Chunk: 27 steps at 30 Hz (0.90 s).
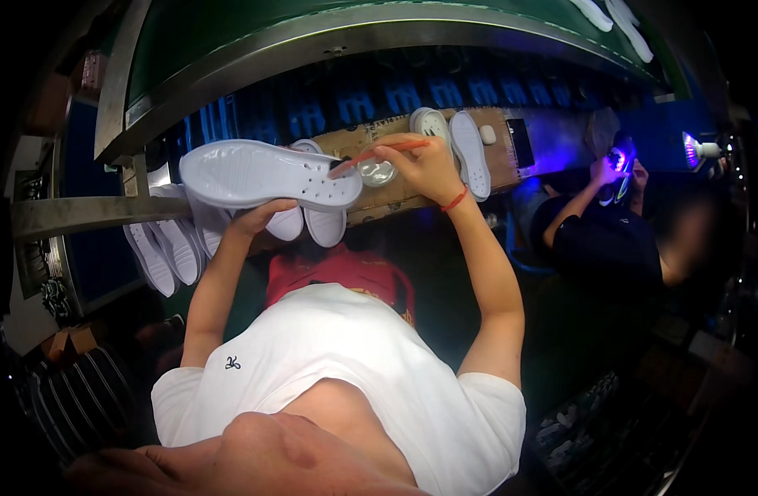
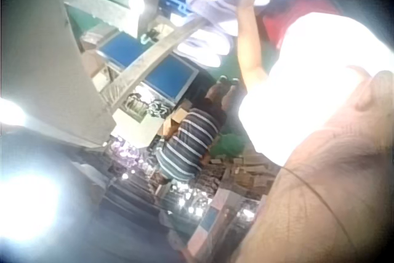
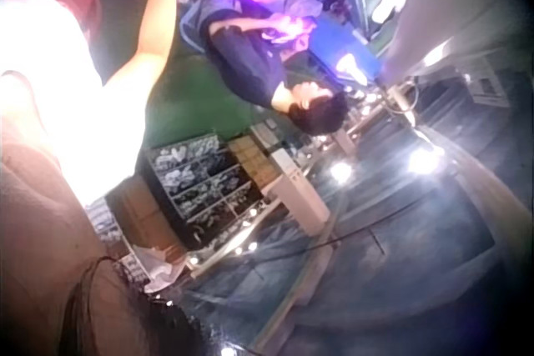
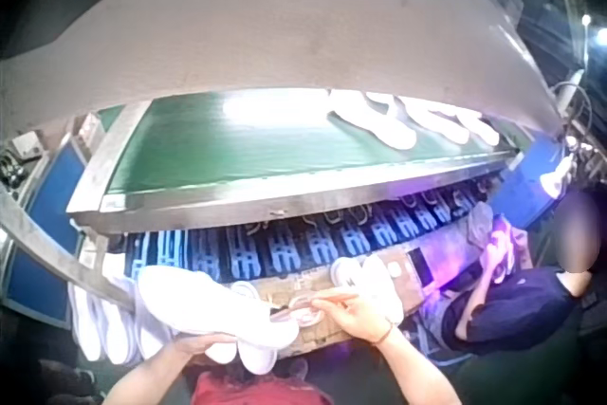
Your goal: The person applies glue to the soles of white slipper-style shoes using a small brush. They repeatedly dip the brush into a container and spread the adhesive on the bottom surface of each shoe, then place the treated shoes on a nearby surface.
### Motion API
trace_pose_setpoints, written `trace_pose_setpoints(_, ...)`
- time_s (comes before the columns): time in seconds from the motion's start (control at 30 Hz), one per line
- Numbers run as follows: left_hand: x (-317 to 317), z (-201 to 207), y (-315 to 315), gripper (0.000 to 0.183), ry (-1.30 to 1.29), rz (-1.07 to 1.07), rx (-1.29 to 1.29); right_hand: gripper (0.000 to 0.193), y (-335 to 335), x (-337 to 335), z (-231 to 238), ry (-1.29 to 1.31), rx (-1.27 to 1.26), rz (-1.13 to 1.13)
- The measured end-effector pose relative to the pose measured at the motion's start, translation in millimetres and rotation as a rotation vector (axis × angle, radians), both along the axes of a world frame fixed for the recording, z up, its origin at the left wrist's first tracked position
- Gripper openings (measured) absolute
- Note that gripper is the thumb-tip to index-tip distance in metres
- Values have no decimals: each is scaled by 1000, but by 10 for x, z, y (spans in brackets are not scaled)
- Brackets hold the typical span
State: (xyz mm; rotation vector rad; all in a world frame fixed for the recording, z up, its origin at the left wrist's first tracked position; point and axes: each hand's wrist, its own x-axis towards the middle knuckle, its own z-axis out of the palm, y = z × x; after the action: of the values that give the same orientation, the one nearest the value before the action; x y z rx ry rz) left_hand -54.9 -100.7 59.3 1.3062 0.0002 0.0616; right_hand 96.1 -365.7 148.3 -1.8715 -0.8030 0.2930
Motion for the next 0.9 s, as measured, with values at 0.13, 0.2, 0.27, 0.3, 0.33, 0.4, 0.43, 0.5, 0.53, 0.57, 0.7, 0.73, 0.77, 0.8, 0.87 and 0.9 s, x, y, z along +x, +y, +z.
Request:
trace_pose_setpoints(0.13,60,436,-183,73,-242,194,282,18,-77,-231,-80,259,51,-135)
trace_pose_setpoints(0.2,94,468,-171,70,-267,116,264,22,61,-479,-61,527,239,-179)
trace_pose_setpoints(0.27,146,355,-202,65,-402,59,-10,21,277,-705,-20,575,300,-104)
trace_pose_setpoints(0.3,193,301,-244,63,-490,35,-131,21,384,-796,4,594,313,-30)
trace_pose_setpoints(0.33,208,258,-266,64,-395,3,-163,21,473,-848,36,610,328,37)
trace_pose_setpoints(0.4,232,230,-294,70,-243,-40,-81,18,637,-783,169,401,360,91)
trace_pose_setpoints(0.43,228,236,-312,74,-188,-52,32,18,729,-659,193,265,371,123)
trace_pose_setpoints(0.5,132,163,-382,72,-29,43,173,18,797,-375,166,137,337,185)
trace_pose_setpoints(0.53,119,99,-389,73,2,58,259,18,788,-214,125,151,298,228)
trace_pose_setpoints(0.57,114,85,-400,74,34,67,343,18,756,-83,95,163,260,268)
trace_pose_setpoints(0.7,86,280,-412,73,-251,225,599,18,266,237,-54,169,128,109)
trace_pose_setpoints(0.73,80,296,-403,75,-243,204,532,19,118,261,-75,120,98,85)
trace_pose_setpoints(0.77,65,309,-393,77,-231,186,467,19,-18,266,-65,74,54,49)
trace_pose_setpoints(0.8,57,323,-384,79,-220,166,401,19,-157,240,-45,27,9,12)
trace_pose_setpoints(0.87,134,388,-358,78,-257,123,456,19,-312,117,-70,110,-7,-64)
trace_pose_setpoints(0.9,192,419,-359,78,-281,99,483,19,-390,29,-143,240,24,-96)
